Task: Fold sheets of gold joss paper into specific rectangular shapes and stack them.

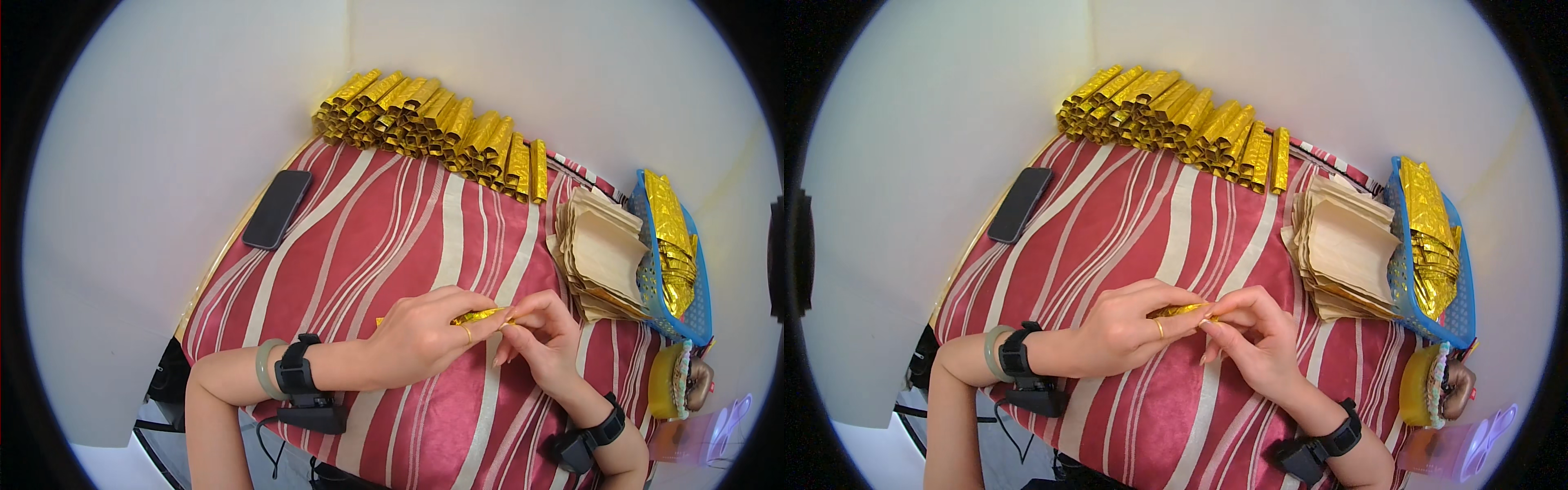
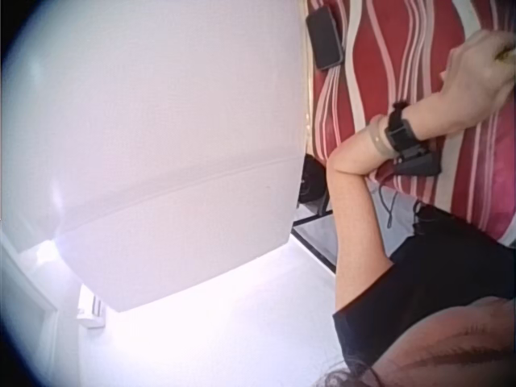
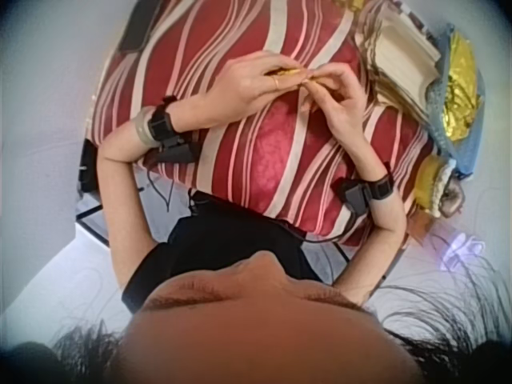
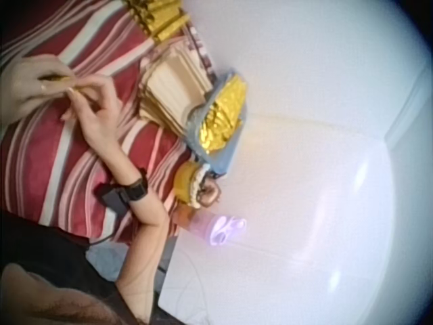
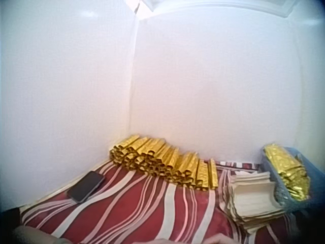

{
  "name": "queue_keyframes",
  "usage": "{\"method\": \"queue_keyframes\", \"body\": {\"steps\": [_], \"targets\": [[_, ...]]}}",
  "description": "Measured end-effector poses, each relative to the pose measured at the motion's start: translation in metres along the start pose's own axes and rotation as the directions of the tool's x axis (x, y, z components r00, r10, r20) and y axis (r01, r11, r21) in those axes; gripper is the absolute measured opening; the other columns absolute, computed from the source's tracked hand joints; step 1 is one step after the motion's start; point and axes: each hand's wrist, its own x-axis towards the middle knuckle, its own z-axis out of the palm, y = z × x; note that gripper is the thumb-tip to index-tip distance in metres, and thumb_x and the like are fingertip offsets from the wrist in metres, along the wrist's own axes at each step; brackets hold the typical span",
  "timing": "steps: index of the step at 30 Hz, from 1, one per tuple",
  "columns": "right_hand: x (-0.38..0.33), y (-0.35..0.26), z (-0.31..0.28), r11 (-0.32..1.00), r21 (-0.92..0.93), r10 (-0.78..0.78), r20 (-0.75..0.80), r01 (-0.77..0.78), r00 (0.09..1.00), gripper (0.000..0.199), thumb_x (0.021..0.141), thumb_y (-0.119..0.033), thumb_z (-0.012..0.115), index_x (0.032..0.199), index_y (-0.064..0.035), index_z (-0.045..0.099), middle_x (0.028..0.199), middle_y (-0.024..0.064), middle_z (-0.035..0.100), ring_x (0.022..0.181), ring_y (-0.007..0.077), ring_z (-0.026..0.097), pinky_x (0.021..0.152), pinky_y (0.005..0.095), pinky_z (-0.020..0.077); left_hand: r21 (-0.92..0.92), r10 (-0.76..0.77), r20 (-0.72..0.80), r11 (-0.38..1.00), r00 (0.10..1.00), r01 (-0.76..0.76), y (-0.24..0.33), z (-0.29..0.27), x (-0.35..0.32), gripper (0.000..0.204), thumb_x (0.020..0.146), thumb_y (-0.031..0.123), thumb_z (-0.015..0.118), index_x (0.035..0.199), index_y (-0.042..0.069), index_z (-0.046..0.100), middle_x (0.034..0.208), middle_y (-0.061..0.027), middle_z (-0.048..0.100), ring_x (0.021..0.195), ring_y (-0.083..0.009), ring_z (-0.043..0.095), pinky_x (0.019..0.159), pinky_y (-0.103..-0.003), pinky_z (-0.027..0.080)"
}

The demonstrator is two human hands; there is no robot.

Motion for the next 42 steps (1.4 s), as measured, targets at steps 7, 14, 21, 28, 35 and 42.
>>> {"method": "queue_keyframes", "body": {"steps": [7,14,21,28,35,42], "targets": [[0.002,0.002,0.002,0.990,0.134,0.049,-0.026,-0.045,0.998,0.019,0.092,0.002,0.060,0.110,0.0019,0.051,0.096,0.0134,0.068,0.069,0.0166,0.069,0.058,0.0239,0.0540,-0.126,-0.092,-0.028,0.988,0.995,0.088,0.000,-0.001,0.003,0.029,0.078,0.003,0.073,0.108,0.002,0.071,0.101,-0.0126,0.069,0.082,-0.0250,0.068,0.070,-0.032,0.056],[0.003,-0.003,-0.003,0.813,-0.523,-0.371,-0.126,0.256,0.920,0.017,0.084,0.002,0.070,0.100,0.0009,0.065,0.089,0.0105,0.066,0.069,0.0130,0.064,0.058,0.0233,0.0504,-0.131,-0.153,-0.019,0.980,0.988,0.149,-0.001,-0.005,0.005,0.027,0.081,0.004,0.072,0.108,0.001,0.071,0.100,-0.0136,0.071,0.085,-0.0256,0.070,0.071,-0.032,0.056],[0.012,0.005,-0.007,0.734,-0.661,-0.264,-0.070,0.154,0.962,0.018,0.080,-0.001,0.074,0.096,-0.0032,0.069,0.081,0.0054,0.063,0.067,0.0125,0.058,0.055,0.0249,0.0449,-0.116,-0.148,0.069,0.981,0.987,0.156,-0.016,-0.007,0.005,0.025,0.082,0.009,0.072,0.106,0.003,0.071,0.105,-0.0115,0.070,0.088,-0.0247,0.070,0.075,-0.032,0.056],[0.015,0.008,-0.006,0.823,-0.546,0.106,-0.121,-0.155,0.987,0.012,0.087,-0.002,0.067,0.098,0.0010,0.065,0.089,0.0063,0.072,0.080,0.0075,0.065,0.070,0.0208,0.0501,0.039,-0.235,0.295,0.972,0.926,0.234,-0.028,-0.009,0.005,0.034,0.080,0.018,0.074,0.111,0.005,0.069,0.107,-0.0101,0.068,0.092,-0.0264,0.066,0.078,-0.035,0.054],[0.016,0.008,-0.007,0.831,-0.521,0.158,-0.116,-0.195,0.981,0.019,0.088,-0.003,0.067,0.106,0.0027,0.061,0.090,0.0083,0.073,0.084,0.0086,0.067,0.073,0.0212,0.0515,-0.020,-0.249,0.291,0.964,0.924,0.266,-0.031,-0.004,0.001,0.036,0.080,0.016,0.073,0.114,0.005,0.067,0.105,-0.0098,0.067,0.091,-0.0272,0.065,0.078,-0.035,0.053],[0.019,0.014,-0.009,0.932,-0.198,0.280,-0.141,-0.304,0.950,0.021,0.089,-0.006,0.067,0.108,0.0000,0.061,0.087,0.0058,0.072,0.072,0.0060,0.062,0.062,0.0190,0.0475,-0.082,-0.195,0.253,0.972,0.948,0.222,-0.031,0.000,-0.001,0.036,0.081,0.014,0.072,0.115,0.004,0.067,0.103,-0.0109,0.067,0.091,-0.0266,0.065,0.079,-0.035,0.053]]}}
